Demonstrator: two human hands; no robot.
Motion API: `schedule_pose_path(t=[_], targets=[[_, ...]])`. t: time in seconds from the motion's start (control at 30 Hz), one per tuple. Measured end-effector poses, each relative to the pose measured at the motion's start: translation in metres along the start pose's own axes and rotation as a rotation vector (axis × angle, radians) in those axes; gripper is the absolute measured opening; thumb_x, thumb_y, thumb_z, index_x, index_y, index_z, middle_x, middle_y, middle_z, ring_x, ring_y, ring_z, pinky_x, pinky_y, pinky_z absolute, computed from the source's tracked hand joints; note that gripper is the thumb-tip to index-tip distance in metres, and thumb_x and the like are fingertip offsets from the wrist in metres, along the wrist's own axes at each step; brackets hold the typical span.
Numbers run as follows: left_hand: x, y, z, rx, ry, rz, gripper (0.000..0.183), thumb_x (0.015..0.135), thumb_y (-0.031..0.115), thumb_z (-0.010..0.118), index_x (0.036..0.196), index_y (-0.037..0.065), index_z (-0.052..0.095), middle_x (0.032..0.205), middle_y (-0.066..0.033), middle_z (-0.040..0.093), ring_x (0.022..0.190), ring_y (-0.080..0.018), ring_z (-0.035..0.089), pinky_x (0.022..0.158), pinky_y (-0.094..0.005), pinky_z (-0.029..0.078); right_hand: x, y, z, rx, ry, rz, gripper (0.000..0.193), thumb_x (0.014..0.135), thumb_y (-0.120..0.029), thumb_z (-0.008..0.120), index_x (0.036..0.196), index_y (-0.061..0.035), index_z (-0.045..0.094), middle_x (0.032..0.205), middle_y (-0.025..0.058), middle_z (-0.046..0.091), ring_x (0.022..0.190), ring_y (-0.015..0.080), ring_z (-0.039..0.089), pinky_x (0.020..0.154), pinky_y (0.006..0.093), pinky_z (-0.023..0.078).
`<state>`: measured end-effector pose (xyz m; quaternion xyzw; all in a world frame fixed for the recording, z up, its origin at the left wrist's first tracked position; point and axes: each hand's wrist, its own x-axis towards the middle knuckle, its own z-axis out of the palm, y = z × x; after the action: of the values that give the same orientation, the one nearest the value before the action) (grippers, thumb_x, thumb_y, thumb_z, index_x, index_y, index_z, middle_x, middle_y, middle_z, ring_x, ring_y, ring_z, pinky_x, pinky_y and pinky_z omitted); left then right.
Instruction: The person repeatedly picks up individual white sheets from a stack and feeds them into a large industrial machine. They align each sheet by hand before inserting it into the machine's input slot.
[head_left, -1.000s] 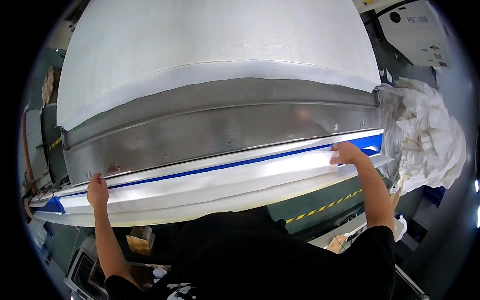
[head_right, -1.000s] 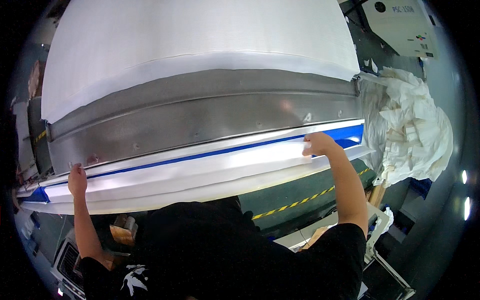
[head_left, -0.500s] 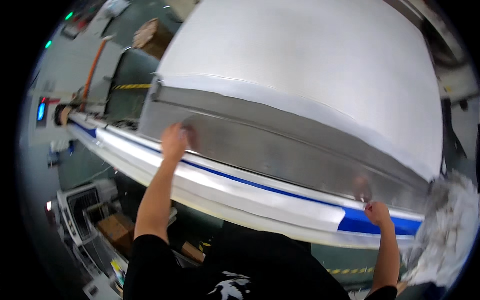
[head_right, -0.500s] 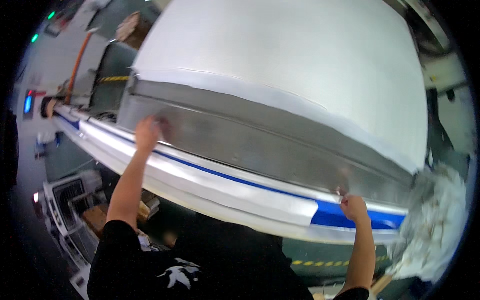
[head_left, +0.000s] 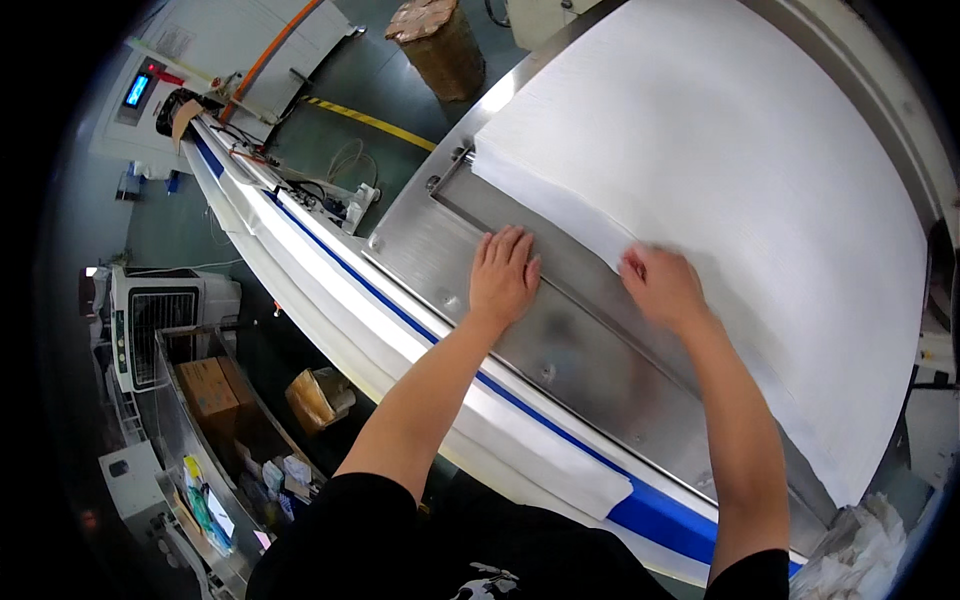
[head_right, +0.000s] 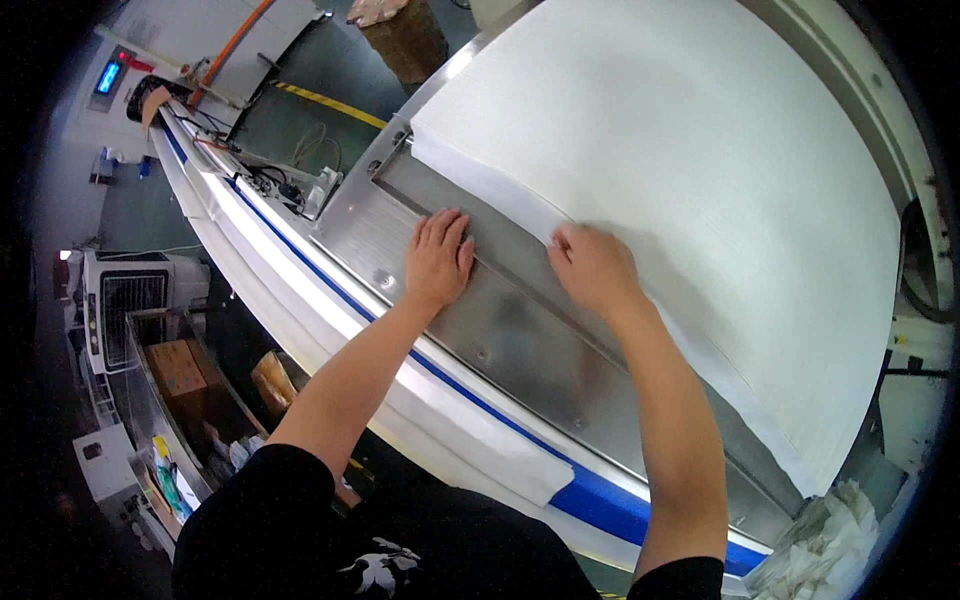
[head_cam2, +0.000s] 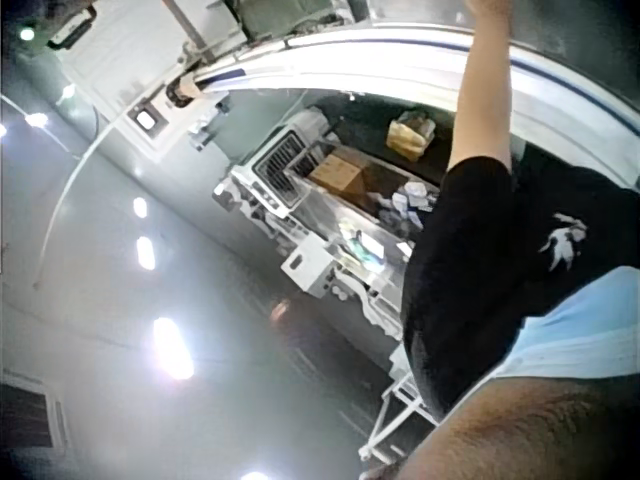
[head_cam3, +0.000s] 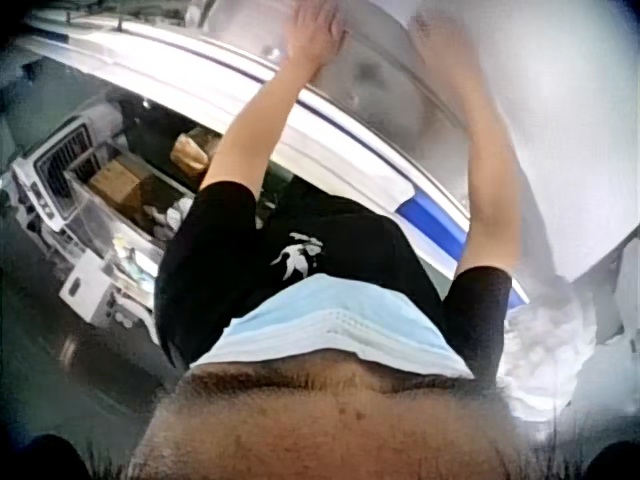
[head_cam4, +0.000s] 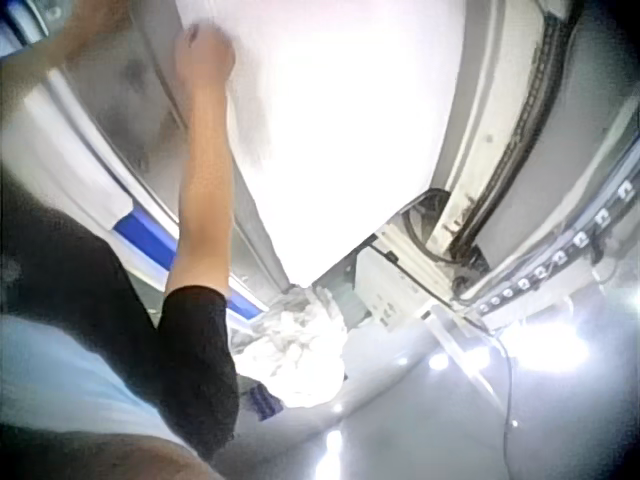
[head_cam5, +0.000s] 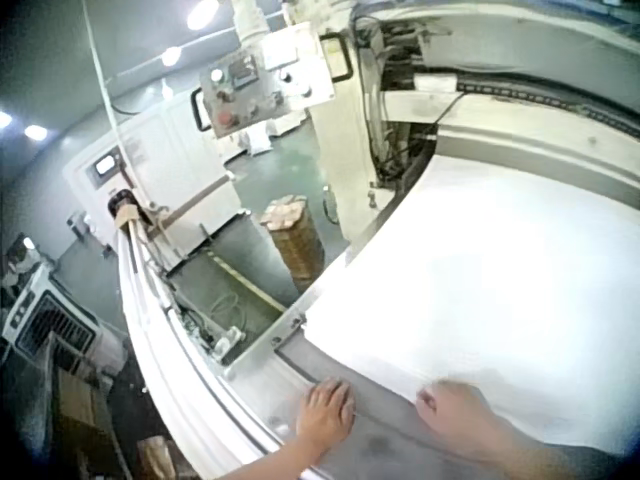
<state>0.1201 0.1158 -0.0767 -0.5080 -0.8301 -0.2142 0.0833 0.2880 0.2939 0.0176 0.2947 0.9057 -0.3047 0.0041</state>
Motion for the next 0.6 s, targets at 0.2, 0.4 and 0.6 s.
schedule_pose_path(t=[0.2,0.4,0.6], targets=[[0.002,0.000,-0.004,-0.064,-0.035,-0.050,0.036,0.087,0.023,0.053,0.119,0.006,0.054,0.124,-0.0103,0.052,0.121,-0.0274,0.045,0.106,-0.0456,0.028,0.141,-0.048,0.023,0.162,0.097,-0.125,0.018,0.082,-0.022,0.056,0.086,-0.0072,0.064,0.082,0.0116,0.067,0.078,0.0317,0.063,0.071,0.0400,0.050],[0.005,-0.005,-0.004,-0.065,-0.061,-0.059,0.038,0.085,0.023,0.055,0.118,0.005,0.052,0.125,-0.0099,0.050,0.121,-0.0268,0.044,0.106,-0.0455,0.029,0.196,-0.057,0.036,0.105,0.115,-0.092,0.018,0.080,-0.024,0.058,0.084,-0.0090,0.066,0.081,0.0103,0.067,0.078,0.0296,0.064,0.072,0.0393,0.050],[0.008,-0.007,-0.005,-0.123,-0.074,-0.087,0.041,0.083,0.021,0.057,0.121,0.005,0.050,0.125,-0.0115,0.050,0.121,-0.0280,0.044,0.105,-0.0457,0.029,0.197,-0.060,0.039,0.049,0.155,-0.028,0.017,0.080,-0.026,0.058,0.084,-0.0114,0.067,0.079,0.0086,0.067,0.077,0.0282,0.064,0.070,0.0397,0.050]])
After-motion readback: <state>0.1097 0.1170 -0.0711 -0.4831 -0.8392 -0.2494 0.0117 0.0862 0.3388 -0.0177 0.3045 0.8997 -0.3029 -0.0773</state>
